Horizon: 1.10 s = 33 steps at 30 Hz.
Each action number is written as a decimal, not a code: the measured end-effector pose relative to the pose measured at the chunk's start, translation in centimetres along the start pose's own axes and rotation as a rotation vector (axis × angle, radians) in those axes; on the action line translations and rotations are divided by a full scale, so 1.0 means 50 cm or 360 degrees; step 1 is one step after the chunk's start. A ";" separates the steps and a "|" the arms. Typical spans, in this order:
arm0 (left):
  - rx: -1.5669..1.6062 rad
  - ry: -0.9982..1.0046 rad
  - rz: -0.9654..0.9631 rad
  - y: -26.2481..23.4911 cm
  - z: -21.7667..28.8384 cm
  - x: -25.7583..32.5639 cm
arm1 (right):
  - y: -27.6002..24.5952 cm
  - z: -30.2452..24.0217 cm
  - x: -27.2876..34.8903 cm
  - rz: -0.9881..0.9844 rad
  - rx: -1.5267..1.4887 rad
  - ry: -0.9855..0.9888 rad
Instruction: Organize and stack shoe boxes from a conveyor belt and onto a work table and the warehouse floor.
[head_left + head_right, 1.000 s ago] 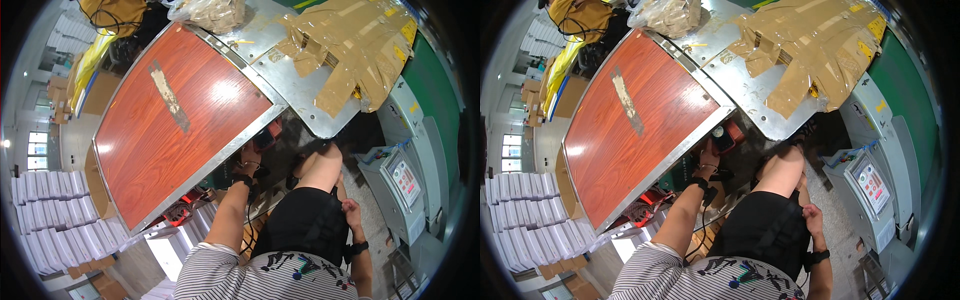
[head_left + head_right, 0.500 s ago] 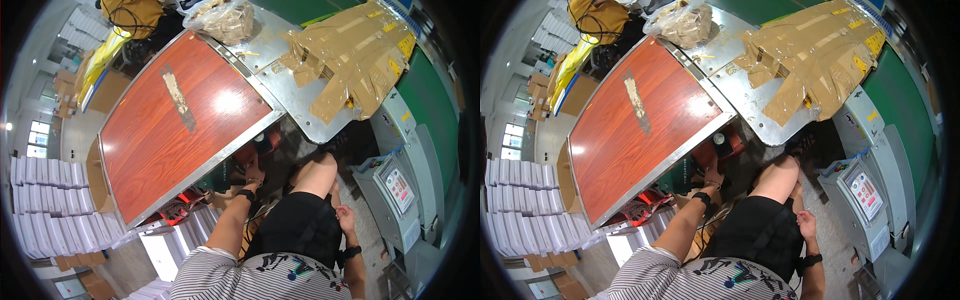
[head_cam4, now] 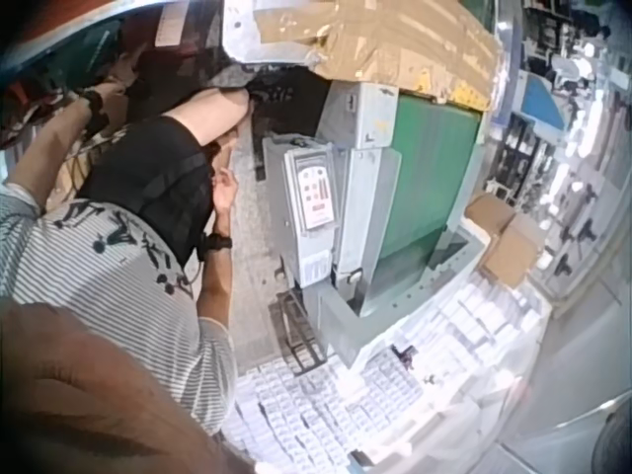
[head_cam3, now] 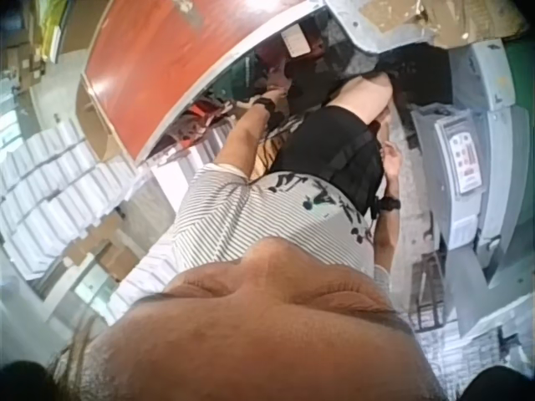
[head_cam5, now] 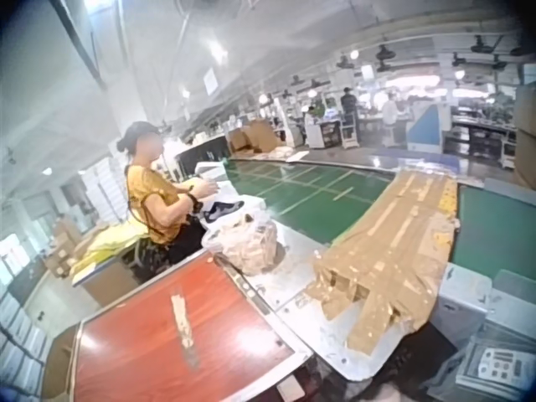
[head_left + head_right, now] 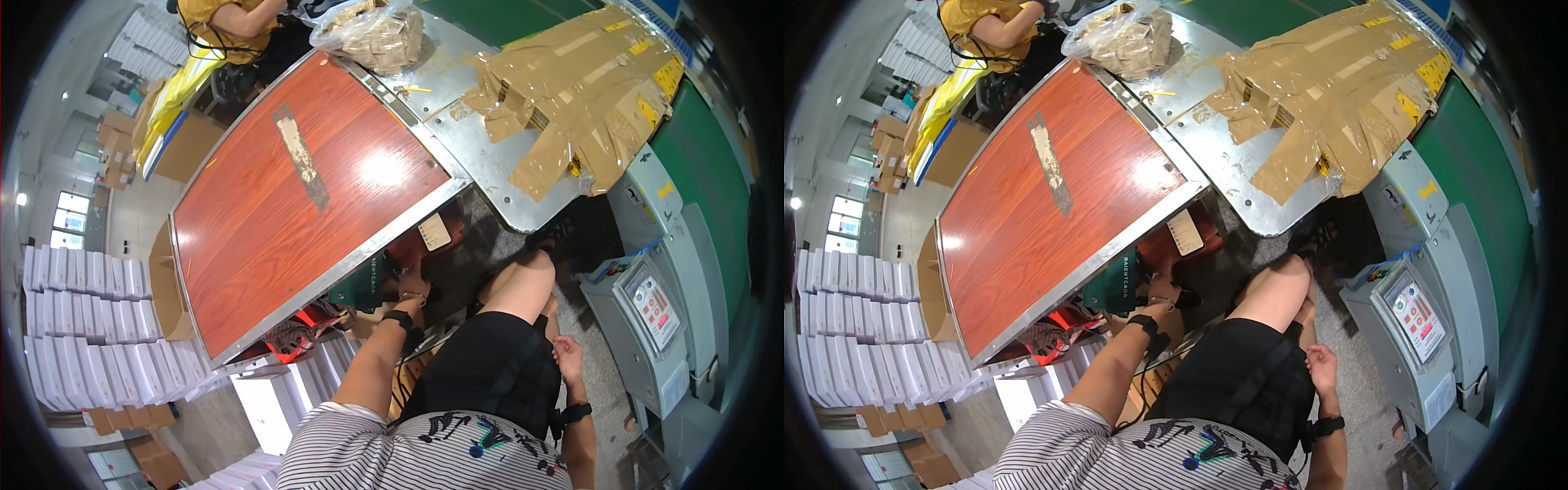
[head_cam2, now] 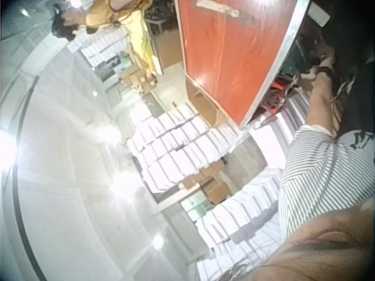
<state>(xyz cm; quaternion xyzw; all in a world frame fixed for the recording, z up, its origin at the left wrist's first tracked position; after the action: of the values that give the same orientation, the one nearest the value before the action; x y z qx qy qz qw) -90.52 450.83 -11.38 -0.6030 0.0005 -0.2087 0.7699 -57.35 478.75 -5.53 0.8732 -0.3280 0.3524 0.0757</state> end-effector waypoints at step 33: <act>-0.0471 -0.0178 -0.0372 0.027 0.037 -0.182 | -0.005 0.008 -0.006 -0.0024 -0.0005 0.0007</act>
<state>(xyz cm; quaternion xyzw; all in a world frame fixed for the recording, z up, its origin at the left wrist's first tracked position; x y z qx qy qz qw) -97.95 455.71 -14.40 -0.7163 -0.0818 -0.2605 0.6422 -57.13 478.95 -5.98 0.8748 -0.3217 0.3532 0.0803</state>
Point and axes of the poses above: each hand's wrist, its own x-axis away from the middle knuckle, its own y-axis out of the palm, z = x × y, the point moved 6 cm from there along -x, towards the middle knuckle, and after that the axes turned 6 degrees about -x, right-handed, at the moved point
